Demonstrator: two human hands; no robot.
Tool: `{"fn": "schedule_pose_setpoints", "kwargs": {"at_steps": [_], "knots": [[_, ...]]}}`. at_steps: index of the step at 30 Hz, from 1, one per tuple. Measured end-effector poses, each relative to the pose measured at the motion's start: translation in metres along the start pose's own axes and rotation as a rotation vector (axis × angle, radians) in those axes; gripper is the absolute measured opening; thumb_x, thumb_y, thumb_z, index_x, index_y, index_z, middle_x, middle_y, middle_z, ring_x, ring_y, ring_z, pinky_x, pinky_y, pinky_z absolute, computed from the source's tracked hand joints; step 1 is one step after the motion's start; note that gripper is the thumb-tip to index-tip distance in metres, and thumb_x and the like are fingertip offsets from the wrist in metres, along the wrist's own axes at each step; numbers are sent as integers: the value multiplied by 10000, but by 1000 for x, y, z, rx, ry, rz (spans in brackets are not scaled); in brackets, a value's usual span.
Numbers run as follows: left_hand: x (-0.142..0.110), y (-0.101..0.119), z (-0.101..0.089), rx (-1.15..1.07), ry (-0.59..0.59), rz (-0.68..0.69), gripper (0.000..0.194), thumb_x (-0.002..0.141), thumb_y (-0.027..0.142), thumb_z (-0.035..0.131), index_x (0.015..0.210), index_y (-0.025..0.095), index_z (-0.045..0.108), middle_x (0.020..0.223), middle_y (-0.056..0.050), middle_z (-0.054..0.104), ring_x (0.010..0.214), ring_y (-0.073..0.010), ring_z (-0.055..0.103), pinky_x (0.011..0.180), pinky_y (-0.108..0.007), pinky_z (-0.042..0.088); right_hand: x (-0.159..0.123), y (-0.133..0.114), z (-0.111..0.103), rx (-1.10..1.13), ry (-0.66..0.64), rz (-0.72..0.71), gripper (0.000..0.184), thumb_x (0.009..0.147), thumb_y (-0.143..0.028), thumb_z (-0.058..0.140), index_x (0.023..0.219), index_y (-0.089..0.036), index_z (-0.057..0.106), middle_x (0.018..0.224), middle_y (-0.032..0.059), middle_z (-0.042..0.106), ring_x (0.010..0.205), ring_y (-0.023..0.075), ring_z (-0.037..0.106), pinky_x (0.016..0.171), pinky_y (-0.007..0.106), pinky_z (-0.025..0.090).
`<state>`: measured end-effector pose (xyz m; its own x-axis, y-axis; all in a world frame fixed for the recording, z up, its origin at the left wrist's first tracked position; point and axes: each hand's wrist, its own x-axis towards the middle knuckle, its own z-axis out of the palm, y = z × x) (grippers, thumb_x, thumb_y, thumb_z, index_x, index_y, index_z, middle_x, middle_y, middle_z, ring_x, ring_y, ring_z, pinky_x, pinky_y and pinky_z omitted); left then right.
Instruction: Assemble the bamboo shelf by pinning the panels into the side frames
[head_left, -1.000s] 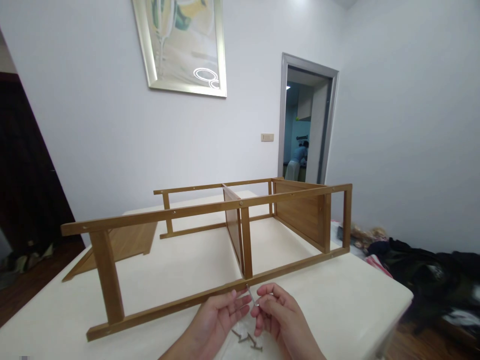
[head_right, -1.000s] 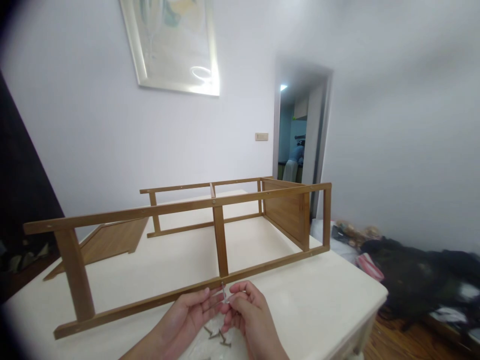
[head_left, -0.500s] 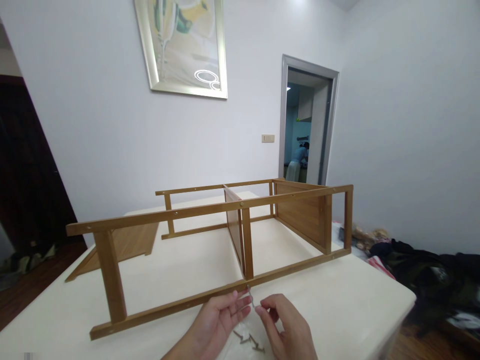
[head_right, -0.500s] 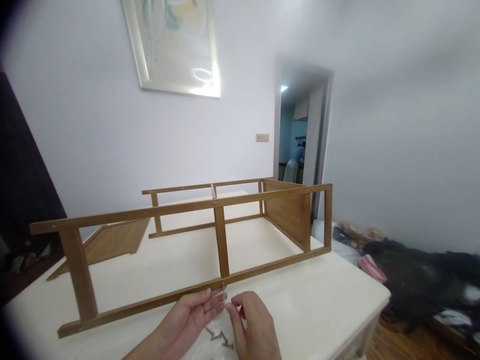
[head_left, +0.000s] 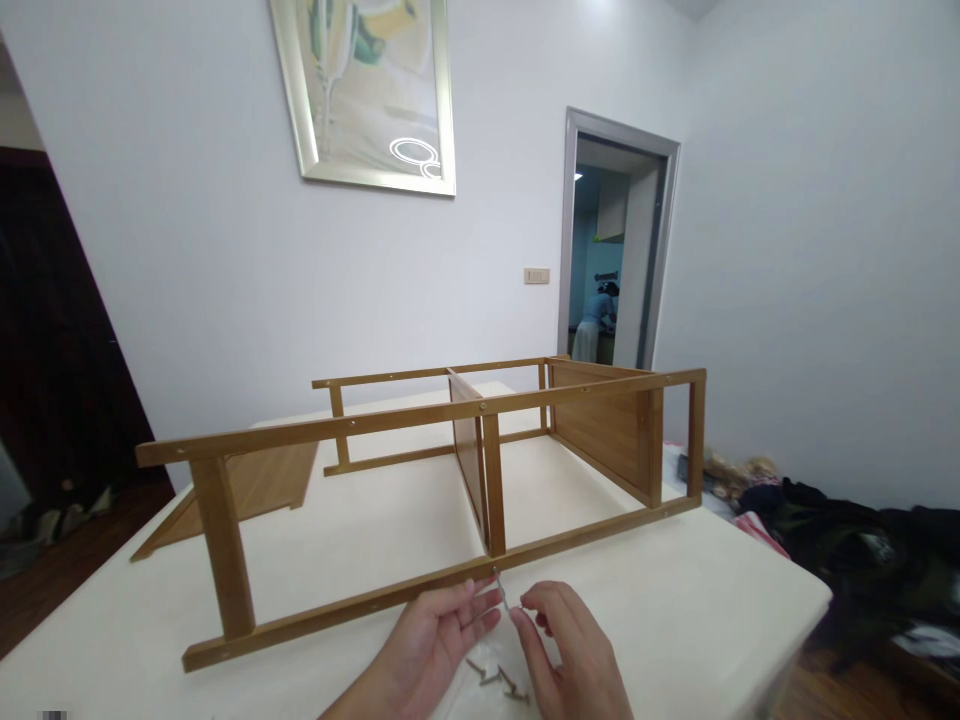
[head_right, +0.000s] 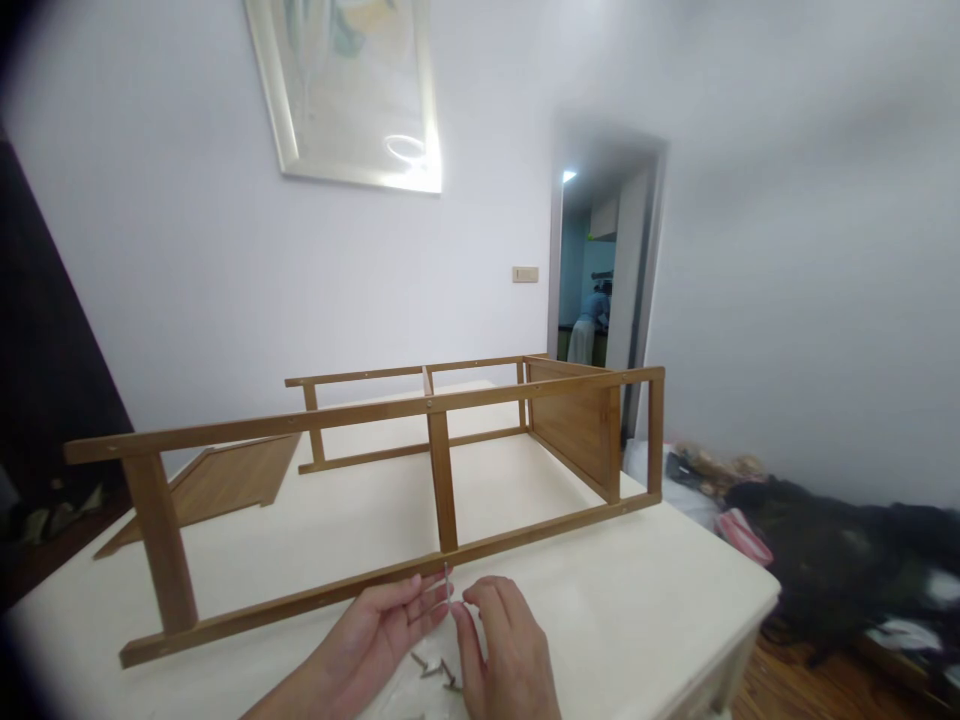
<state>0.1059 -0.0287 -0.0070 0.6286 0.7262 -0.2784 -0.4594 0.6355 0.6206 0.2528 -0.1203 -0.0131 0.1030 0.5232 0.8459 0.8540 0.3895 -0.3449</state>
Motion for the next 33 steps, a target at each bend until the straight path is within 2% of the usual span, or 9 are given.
{"fn": "schedule_pose_setpoints", "kwargs": {"at_steps": [5, 11, 17, 22, 25, 28, 30, 33], "knots": [[1, 0, -1, 2, 2, -4, 119, 811, 51, 626, 881, 6, 711, 1052, -204, 732, 955, -245, 707, 983, -390, 503, 2, -4, 0, -13, 30, -49, 110, 937, -127, 486, 933, -204, 565, 847, 58, 599, 776, 176, 613, 678, 289, 551], [1, 0, 1, 3, -3, -6, 126, 824, 52, 613, 887, 13, 715, 1019, -198, 738, 916, -238, 710, 945, -378, 517, 2, -8, 2, -90, 8, -154, 136, 924, -88, 485, 940, -182, 581, 787, 58, 584, 713, 188, 576, 611, 311, 523], [0, 1, 1, 13, 3, -16, 123, 829, 59, 612, 855, 10, 722, 1000, -188, 744, 910, -231, 705, 950, -371, 518, 3, -9, 4, -181, -3, -220, 156, 917, -57, 477, 956, -175, 571, 758, 55, 606, 668, 193, 567, 608, 327, 498], [0, 0, 1, 16, -1, -11, 118, 822, 60, 620, 852, 13, 724, 1032, -189, 742, 941, -236, 704, 983, -378, 504, 4, -8, 6, -232, 63, -294, 183, 930, -52, 428, 952, -180, 558, 707, 43, 618, 596, 178, 543, 576, 308, 475], [1, 0, 0, 23, -17, -8, 121, 822, 60, 618, 861, 13, 723, 1040, -197, 741, 955, -242, 705, 993, -382, 497, 2, -6, 9, -224, 52, -244, 163, 947, -98, 436, 977, -187, 569, 686, 35, 615, 582, 172, 553, 550, 288, 477], [1, 0, -1, 27, -26, -5, 123, 829, 67, 615, 873, 21, 721, 1056, -206, 737, 976, -251, 706, 1002, -391, 491, -1, -3, 13, -113, 91, -140, 144, 973, -183, 437, 1008, -205, 575, 673, 18, 615, 574, 158, 589, 532, 251, 490], [2, 0, -1, 23, -33, -5, 123, 830, 75, 621, 888, 25, 717, 1075, -212, 730, 1005, -262, 701, 1014, -397, 482, -4, -2, 15, -5, 78, -26, 142, 983, -245, 440, 1016, -218, 575, 689, 10, 636, 567, 143, 608, 530, 227, 501], [1, 0, -1, 13, -54, -8, 130, 829, 85, 626, 904, 21, 712, 1095, -222, 721, 1050, -281, 688, 1033, -404, 467, -7, -2, 16, 143, -24, 175, 172, 986, -334, 446, 995, -227, 580, 679, -3, 648, 535, 131, 601, 511, 209, 503]]}}
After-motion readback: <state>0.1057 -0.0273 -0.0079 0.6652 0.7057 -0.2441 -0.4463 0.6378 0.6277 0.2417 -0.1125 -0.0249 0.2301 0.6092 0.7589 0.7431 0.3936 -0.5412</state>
